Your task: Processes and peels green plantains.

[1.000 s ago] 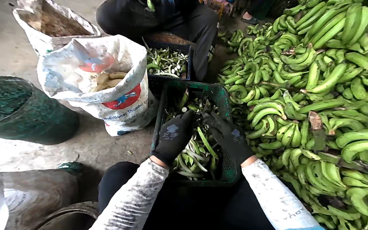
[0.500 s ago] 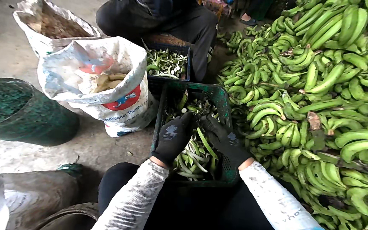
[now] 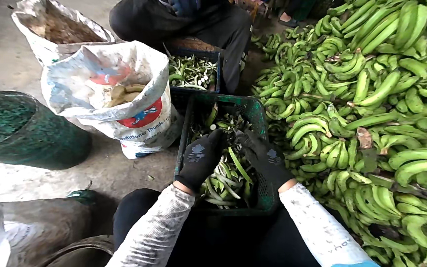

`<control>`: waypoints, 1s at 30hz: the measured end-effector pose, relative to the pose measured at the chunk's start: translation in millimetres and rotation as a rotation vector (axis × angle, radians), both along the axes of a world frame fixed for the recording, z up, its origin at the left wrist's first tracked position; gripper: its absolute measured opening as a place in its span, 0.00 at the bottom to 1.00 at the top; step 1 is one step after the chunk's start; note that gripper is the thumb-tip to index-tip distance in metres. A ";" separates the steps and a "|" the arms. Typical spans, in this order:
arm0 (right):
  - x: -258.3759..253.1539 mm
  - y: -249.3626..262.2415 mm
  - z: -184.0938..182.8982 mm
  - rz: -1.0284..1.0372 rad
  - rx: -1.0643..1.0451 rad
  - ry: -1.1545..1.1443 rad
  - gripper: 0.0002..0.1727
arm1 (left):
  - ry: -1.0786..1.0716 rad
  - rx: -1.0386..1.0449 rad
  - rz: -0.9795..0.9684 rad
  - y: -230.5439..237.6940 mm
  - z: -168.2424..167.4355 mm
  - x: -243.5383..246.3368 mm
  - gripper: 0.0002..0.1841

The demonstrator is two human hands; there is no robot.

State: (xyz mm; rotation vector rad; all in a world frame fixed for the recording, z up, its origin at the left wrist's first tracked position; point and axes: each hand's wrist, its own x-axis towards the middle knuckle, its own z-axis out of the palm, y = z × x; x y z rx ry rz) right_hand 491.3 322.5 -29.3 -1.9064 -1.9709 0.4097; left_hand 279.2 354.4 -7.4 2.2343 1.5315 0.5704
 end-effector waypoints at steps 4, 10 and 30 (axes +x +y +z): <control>-1.6 1.1 -9.7 0.040 -0.043 0.024 0.34 | 0.013 -0.020 0.013 0.2 1.4 -1.3 0.18; -3.6 1.1 -8.3 0.046 -0.051 0.046 0.34 | 0.011 -0.028 0.013 1.9 1.9 0.1 0.18; -5.3 -0.7 -4.4 -0.013 -0.081 0.027 0.34 | -0.020 -0.023 0.005 1.6 -1.4 -0.9 0.18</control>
